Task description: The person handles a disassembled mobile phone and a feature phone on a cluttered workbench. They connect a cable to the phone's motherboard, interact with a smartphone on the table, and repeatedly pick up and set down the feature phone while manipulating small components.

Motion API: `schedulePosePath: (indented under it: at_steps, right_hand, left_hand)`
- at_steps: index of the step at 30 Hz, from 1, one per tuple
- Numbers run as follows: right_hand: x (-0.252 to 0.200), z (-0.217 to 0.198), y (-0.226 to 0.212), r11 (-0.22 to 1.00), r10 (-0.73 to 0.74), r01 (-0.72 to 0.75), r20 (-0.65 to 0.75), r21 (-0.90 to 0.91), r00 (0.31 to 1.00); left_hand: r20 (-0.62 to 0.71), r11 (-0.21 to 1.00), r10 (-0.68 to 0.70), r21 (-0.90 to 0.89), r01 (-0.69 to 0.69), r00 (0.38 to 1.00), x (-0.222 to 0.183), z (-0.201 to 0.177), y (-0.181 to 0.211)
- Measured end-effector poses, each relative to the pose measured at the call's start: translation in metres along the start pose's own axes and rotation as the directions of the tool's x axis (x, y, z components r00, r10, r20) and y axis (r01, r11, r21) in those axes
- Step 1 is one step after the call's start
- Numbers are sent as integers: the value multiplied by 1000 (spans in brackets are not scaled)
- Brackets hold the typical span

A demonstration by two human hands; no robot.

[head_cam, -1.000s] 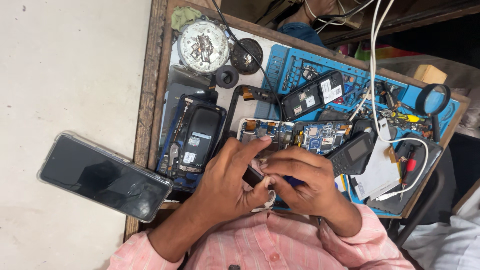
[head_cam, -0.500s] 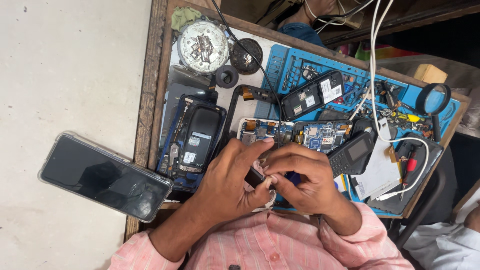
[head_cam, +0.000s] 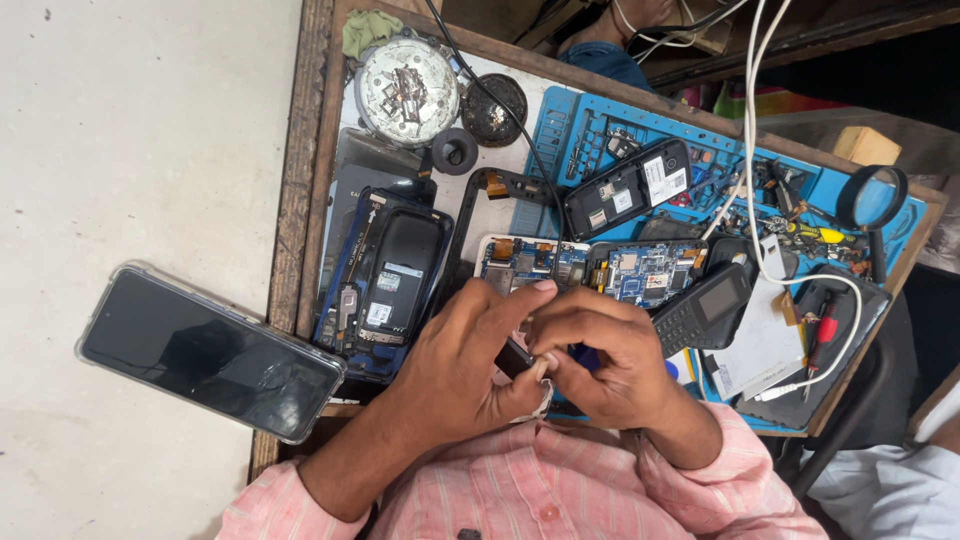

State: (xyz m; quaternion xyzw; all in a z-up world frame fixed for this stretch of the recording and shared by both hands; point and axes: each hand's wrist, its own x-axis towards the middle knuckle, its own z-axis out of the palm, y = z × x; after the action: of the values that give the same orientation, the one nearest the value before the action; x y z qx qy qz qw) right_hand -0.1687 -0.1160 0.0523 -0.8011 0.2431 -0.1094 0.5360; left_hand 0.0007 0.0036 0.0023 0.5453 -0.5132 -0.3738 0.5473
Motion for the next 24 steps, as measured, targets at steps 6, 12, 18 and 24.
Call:
schedulePosePath:
  at_steps: [6, 12, 18, 24]
  right_hand:
    - [3, 2, 1, 999, 40, -40, -46, -16, 998]
    - [3, 5, 1, 997, 38, -42, -74, -61, 997]
    - [3, 4, 1, 997, 46, -51, -79, -54, 996]
    - [1, 5, 4, 996, 76, -79, -98, -28, 992]
  left_hand:
    - [-51, 999, -10, 33, 11, 999, 1, 0, 1]
    - [-64, 1000, -18, 12, 19, 998, 2, 0, 0]
    - [-59, 999, 23, 24, -22, 998, 3, -3, 0]
    - [-79, 999, 38, -6, -38, 996, 4, -3, -1]
